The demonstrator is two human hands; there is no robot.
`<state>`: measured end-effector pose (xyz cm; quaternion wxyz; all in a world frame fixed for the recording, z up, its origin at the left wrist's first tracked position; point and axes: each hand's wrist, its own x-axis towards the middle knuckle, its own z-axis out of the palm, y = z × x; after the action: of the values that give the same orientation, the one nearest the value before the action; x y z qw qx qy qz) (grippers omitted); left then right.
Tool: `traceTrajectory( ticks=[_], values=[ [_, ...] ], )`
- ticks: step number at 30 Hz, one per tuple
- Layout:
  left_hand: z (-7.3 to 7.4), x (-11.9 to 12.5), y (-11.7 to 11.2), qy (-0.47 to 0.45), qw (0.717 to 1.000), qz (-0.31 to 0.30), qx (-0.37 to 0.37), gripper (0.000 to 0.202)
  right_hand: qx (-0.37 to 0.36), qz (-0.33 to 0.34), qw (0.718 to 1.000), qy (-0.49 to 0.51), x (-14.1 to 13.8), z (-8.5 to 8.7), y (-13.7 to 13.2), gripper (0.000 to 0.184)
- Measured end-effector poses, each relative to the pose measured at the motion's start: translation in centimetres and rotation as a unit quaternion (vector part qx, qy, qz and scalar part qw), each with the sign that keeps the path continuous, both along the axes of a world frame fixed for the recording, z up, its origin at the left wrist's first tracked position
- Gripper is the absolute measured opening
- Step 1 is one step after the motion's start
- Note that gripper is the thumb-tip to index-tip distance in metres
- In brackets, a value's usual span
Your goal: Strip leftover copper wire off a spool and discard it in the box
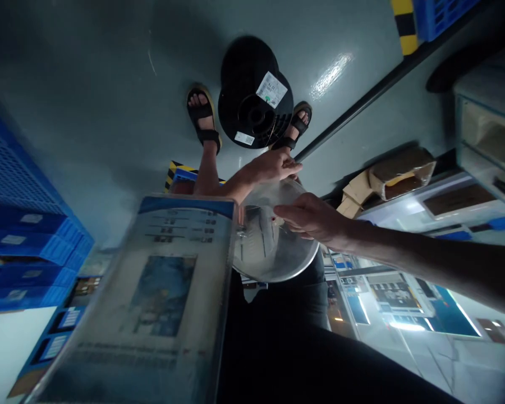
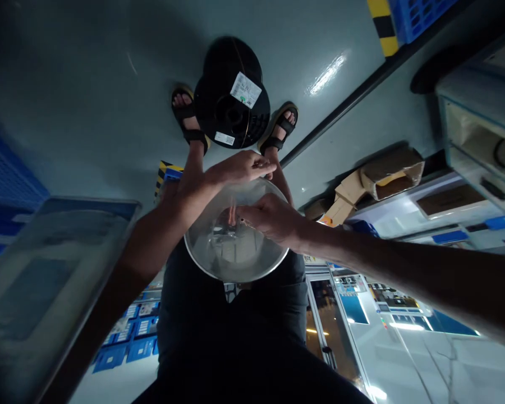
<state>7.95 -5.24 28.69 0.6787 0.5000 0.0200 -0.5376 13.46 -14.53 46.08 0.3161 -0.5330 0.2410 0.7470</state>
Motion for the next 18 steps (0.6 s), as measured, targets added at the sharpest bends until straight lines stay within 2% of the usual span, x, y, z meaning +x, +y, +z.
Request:
traceTrajectory(
  ticks=[2, 4, 6, 8, 9, 10, 11, 13, 15, 18],
  values=[
    [-0.3, 0.1, 1.0, 0.01, 0.999, 0.03, -0.037, 0.035, 0.002, -0.037, 0.999, -0.005, -0.2, 0.3, -0.8, 0.065],
    [-1.0, -0.1, 1.7, 0.031, 0.996, 0.053, -0.06, 0.034, 0.033, 0.01, 0.999, -0.017, -0.8, 0.0, -2.1, 0.068],
    [-1.8, -0.8, 1.9, 0.038, 0.993, 0.069, -0.084, 0.035, 0.066, 0.133, 0.987, -0.064, -1.7, -0.5, -3.1, 0.069],
    [-2.4, -1.8, 1.7, 0.025, 0.991, 0.073, -0.11, 0.036, 0.087, 0.307, 0.941, -0.117, -2.2, -1.0, -3.1, 0.064],
    [-2.8, -2.3, 1.5, 0.017, 0.991, 0.07, -0.114, 0.036, 0.091, 0.376, 0.913, -0.133, -2.2, -1.1, -2.7, 0.062],
    [-3.1, -2.7, 1.3, 0.009, 0.992, 0.065, -0.109, 0.035, 0.1, 0.414, 0.895, -0.13, -1.9, -1.3, -2.0, 0.062],
    [-3.3, -3.0, 1.2, 0.004, 0.993, 0.061, -0.099, 0.032, 0.11, 0.424, 0.891, -0.118, -1.3, -1.5, -1.2, 0.061],
    [-3.7, -3.2, 1.0, -0.006, 0.994, 0.071, -0.081, 0.029, 0.128, 0.381, 0.909, -0.109, 0.4, -2.0, 0.3, 0.06],
    [-3.9, -3.0, 1.2, -0.017, 0.99, 0.111, -0.085, 0.033, 0.14, 0.347, 0.919, -0.125, 1.8, -2.7, 1.0, 0.058],
    [-3.6, -2.7, 2.2, -0.025, 0.974, 0.181, -0.131, 0.041, 0.144, 0.384, 0.896, -0.17, 2.3, -4.0, 0.1, 0.057]
  ],
)
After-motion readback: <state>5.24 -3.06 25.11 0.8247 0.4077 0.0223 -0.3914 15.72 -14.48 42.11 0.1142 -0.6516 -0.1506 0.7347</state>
